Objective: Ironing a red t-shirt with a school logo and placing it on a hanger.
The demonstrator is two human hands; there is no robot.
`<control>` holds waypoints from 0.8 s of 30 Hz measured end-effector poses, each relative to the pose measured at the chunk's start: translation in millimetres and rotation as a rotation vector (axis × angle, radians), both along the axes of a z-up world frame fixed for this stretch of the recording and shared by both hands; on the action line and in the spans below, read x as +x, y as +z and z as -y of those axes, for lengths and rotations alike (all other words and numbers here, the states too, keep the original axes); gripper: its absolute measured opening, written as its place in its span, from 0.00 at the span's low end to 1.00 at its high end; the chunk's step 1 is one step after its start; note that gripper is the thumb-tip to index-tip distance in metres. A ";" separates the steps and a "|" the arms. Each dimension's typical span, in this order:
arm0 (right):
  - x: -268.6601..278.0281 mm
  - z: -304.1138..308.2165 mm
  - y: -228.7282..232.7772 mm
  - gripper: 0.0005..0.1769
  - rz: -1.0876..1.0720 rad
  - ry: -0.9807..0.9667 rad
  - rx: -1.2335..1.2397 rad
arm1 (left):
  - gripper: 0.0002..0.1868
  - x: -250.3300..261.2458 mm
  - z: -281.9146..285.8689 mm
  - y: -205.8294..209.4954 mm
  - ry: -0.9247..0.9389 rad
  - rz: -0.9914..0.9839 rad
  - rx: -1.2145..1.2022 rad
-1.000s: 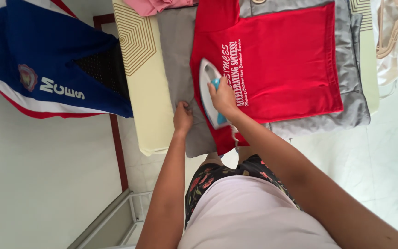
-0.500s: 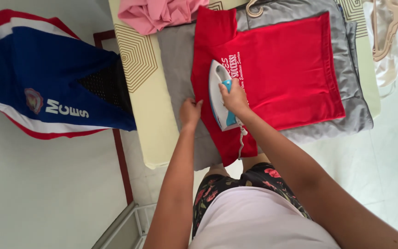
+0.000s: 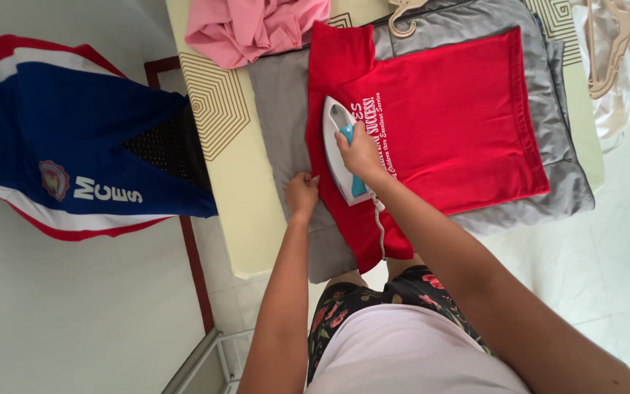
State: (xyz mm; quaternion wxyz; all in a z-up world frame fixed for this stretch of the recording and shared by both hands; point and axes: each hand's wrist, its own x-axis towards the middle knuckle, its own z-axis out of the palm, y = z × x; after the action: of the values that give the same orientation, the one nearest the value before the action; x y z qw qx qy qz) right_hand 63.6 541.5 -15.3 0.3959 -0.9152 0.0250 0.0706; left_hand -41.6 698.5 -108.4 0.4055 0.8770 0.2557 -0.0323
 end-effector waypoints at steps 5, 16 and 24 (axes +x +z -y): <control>8.3 -10.9 35.3 0.25 -0.117 -0.005 0.111 | 0.13 -3.5 -5.5 -17.2 0.003 0.057 -0.022; -83.5 34.1 47.4 0.24 -0.198 0.195 0.090 | 0.15 -47.1 -33.9 -13.0 0.344 0.121 -0.629; -63.1 181.5 168.6 0.20 -0.200 0.098 0.188 | 0.26 -47.2 7.7 -42.2 0.182 0.068 -0.471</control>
State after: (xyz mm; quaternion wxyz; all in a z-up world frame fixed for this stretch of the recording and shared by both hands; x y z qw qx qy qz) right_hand 0.5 360.0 153.3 0.4716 -0.8626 0.0129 0.1825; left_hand -88.8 690.8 -150.6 0.6082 0.7323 0.3054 -0.0249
